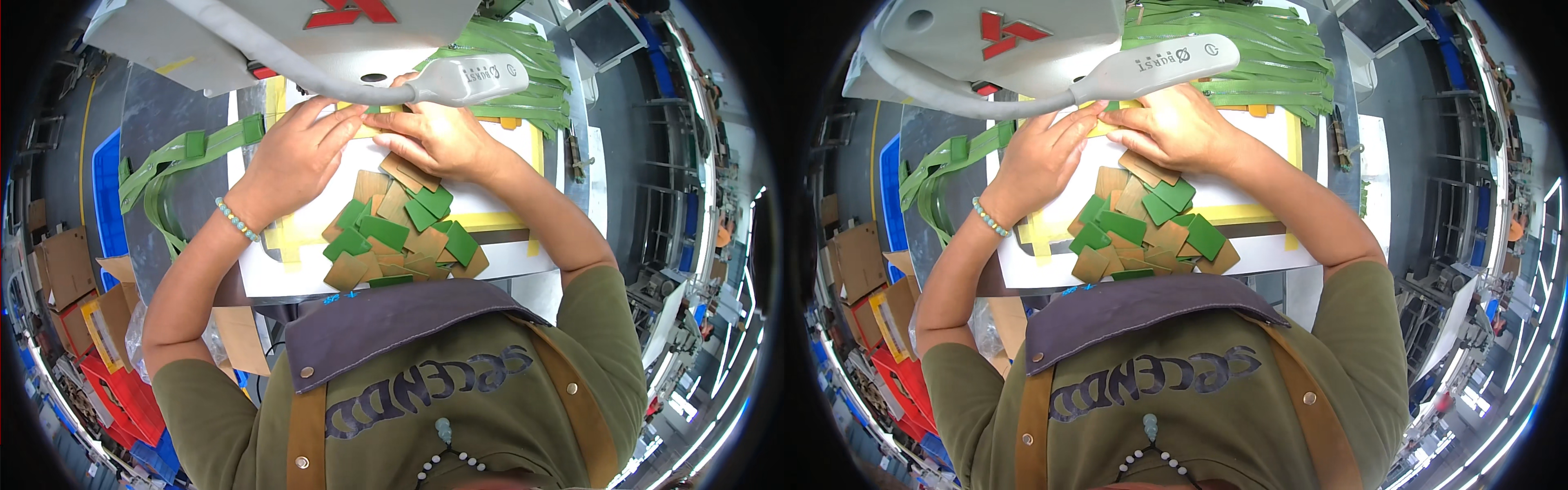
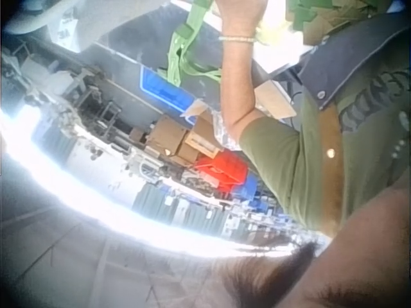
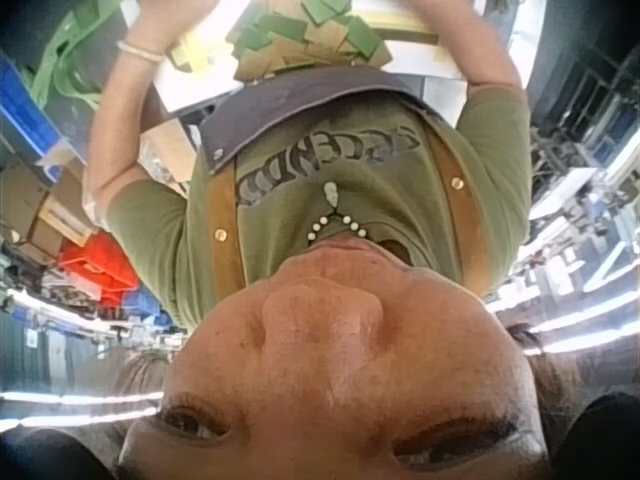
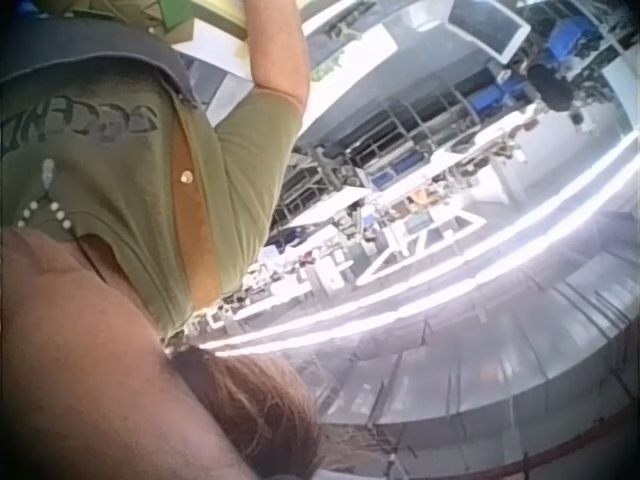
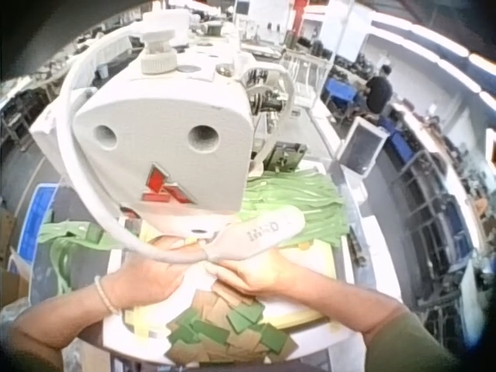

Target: The recorder is sewing small leather patches onto green straps using an industrial sewing machine.

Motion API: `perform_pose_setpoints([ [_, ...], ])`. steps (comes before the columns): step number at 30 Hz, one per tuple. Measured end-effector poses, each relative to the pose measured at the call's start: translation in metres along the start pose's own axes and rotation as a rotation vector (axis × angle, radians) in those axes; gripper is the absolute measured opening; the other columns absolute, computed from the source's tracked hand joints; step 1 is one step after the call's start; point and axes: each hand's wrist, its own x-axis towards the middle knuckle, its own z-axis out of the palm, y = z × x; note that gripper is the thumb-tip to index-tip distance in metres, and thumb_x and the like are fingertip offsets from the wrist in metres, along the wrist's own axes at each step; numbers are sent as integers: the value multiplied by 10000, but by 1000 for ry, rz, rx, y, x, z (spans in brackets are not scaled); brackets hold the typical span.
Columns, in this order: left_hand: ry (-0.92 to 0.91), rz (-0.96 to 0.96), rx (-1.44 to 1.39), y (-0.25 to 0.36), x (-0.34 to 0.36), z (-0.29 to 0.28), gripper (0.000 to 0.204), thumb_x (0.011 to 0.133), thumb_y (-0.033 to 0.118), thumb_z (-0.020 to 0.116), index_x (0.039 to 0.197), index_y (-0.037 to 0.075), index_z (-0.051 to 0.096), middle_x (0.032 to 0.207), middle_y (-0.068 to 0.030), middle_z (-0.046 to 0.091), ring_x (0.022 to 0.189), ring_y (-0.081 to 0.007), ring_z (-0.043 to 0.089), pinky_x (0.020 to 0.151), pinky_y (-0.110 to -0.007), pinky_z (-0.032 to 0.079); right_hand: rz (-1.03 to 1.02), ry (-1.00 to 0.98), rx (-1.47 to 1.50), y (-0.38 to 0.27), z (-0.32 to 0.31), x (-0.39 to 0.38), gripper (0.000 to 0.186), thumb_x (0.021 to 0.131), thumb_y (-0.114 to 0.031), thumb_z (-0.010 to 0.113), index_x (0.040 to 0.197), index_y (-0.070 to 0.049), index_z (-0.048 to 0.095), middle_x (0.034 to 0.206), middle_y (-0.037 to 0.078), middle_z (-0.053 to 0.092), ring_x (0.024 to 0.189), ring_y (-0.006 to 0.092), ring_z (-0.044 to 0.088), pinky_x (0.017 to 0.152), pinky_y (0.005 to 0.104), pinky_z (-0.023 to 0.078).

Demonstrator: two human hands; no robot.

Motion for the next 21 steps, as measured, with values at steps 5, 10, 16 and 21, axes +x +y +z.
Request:
perform_pose_setpoints([
  [5,-3,4,24,1,-6,0,392,913,114,732,1286,10,673,1469,-68,650,1314,-337,589,1093,-445,527,-31,12,-157,-6,-7,-12,306,905,-230,806,1185,-107,794,1144,90,731,938,279,733,750,403,593],
  [10,-8,14,21,0,-6,2,397,931,125,724,1304,2,667,1508,-51,633,1340,-333,581,1109,-442,515,-152,103,-291,-2,-8,-15,307,843,-151,848,1131,-64,789,1108,75,765,956,250,764,744,369,623],
  [16,25,22,22,0,-6,3,374,909,135,746,1259,13,697,1432,-64,669,1306,-328,581,1091,-439,529,-104,154,-221,-4,-8,-14,259,837,-84,838,1085,-28,789,1100,95,784,982,254,782,816,355,648],
  [21,23,20,24,0,-5,3,394,906,133,744,1279,14,693,1437,-64,666,1306,-333,581,1083,-442,529,-152,160,-235,-4,0,-21,170,876,-137,814,1031,-67,804,1104,53,791,1012,198,766,845,336,621],
])
